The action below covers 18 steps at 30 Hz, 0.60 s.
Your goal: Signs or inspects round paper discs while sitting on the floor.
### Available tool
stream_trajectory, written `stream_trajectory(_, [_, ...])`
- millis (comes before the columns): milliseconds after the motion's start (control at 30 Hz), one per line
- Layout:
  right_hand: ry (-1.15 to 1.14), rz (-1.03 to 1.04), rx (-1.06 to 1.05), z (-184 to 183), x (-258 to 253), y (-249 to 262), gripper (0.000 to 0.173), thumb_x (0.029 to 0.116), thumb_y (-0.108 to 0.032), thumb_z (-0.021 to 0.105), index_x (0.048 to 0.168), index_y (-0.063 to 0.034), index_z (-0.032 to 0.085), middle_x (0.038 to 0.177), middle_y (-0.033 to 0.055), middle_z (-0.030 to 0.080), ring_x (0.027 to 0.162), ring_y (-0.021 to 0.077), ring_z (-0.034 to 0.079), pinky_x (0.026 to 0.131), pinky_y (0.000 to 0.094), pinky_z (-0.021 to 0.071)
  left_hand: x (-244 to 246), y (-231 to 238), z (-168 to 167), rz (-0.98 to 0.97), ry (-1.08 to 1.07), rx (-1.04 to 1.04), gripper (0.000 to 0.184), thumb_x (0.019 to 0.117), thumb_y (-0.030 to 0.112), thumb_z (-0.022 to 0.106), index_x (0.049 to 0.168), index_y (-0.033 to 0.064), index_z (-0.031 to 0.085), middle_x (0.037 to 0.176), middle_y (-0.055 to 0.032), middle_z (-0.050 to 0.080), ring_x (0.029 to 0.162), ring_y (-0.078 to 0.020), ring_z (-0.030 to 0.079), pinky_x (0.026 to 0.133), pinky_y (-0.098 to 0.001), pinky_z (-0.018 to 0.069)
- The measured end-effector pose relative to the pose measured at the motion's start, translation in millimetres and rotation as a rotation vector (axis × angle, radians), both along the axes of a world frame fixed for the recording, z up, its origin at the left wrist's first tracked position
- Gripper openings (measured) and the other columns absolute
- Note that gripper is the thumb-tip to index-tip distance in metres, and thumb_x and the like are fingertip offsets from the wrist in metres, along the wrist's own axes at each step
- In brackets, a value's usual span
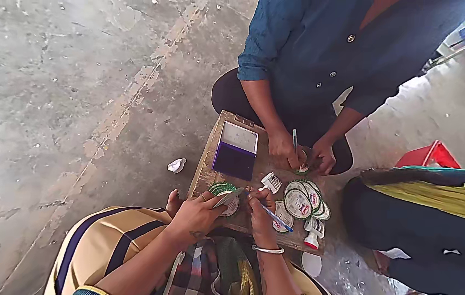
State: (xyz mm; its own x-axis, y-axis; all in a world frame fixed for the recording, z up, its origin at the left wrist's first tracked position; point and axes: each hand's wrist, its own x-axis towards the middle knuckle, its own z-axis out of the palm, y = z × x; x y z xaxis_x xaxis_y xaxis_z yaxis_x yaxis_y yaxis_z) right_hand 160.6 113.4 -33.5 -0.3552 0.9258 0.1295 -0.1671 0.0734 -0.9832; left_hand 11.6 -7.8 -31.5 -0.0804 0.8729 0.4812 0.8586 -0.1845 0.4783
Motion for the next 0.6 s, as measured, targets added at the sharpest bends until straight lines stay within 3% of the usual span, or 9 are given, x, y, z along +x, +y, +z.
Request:
stream_trajectory(167, [0.028,0.001,-0.056,0.9,3.2,-1.7,0.027,0.0854,0.007,0.055,0.077,-0.0188,0.059,0.07,-0.0104,0.068,0.057,-0.0049,0.059,0.052,0.0111,0.0475,0.6,-1.6,0.6,0.019,-0.154,-0.052,0.022,0.0939,0.029,0.064,0.09,0.015,0.08,0.093,-0.0045,0.077,0.089,-0.0252,0.073,0.069,-0.0393,0.0581])
stream_trajectory(267, [0.004,-0.01,-0.099,4.5,5.2,-3.1,0.026,0.0876,0.005,0.051,0.079,-0.019,0.057,0.07,-0.0112,0.067,0.057,-0.0056,0.059,0.052,0.0105,0.0469,3.2,-1.7,0.7,0.039,-0.238,-0.075,0.019,0.0902,0.023,0.066,0.085,0.0125,0.08,0.087,-0.007,0.076,0.088,-0.029,0.074,0.072,-0.0449,0.0599])
stream_trajectory(400, [0.084,0.005,-0.14,4.4,4.3,-2.6,0.027,0.0866,0.006,0.054,0.078,-0.0194,0.061,0.068,-0.0097,0.068,0.055,-0.0052,0.058,0.05,0.0105,0.0457,4.4,-0.4,-1.7,0.074,-0.317,-0.103,0.012,0.0823,0.023,0.073,0.079,0.0141,0.081,0.081,-0.0054,0.077,0.083,-0.0301,0.075,0.068,-0.0512,0.0591])
stream_trajectory(500, [0.109,0.006,-0.163,4.7,3.4,-3.8,0.025,0.0844,0.006,0.056,0.078,-0.0182,0.06,0.068,-0.0087,0.067,0.054,-0.0049,0.058,0.05,0.0106,0.0456,1.5,-3.5,6.8,0.062,-0.414,-0.2,0.008,0.0766,0.02,0.082,0.078,0.0113,0.081,0.08,-0.0069,0.077,0.087,-0.0319,0.075,0.076,-0.0565,0.0576])
stream_trajectory(600, [0.131,0.014,-0.191,6.2,4.3,-5.1,0.024,0.0839,0.005,0.057,0.078,-0.0177,0.062,0.067,-0.0073,0.067,0.054,-0.0045,0.058,0.049,0.0106,0.0451,-4.0,-2.5,16.5,0.073,-0.55,-0.335,0.015,0.0741,0.022,0.086,0.078,0.0082,0.081,0.081,-0.0107,0.077,0.089,-0.0348,0.074,0.085,-0.0631,0.05])
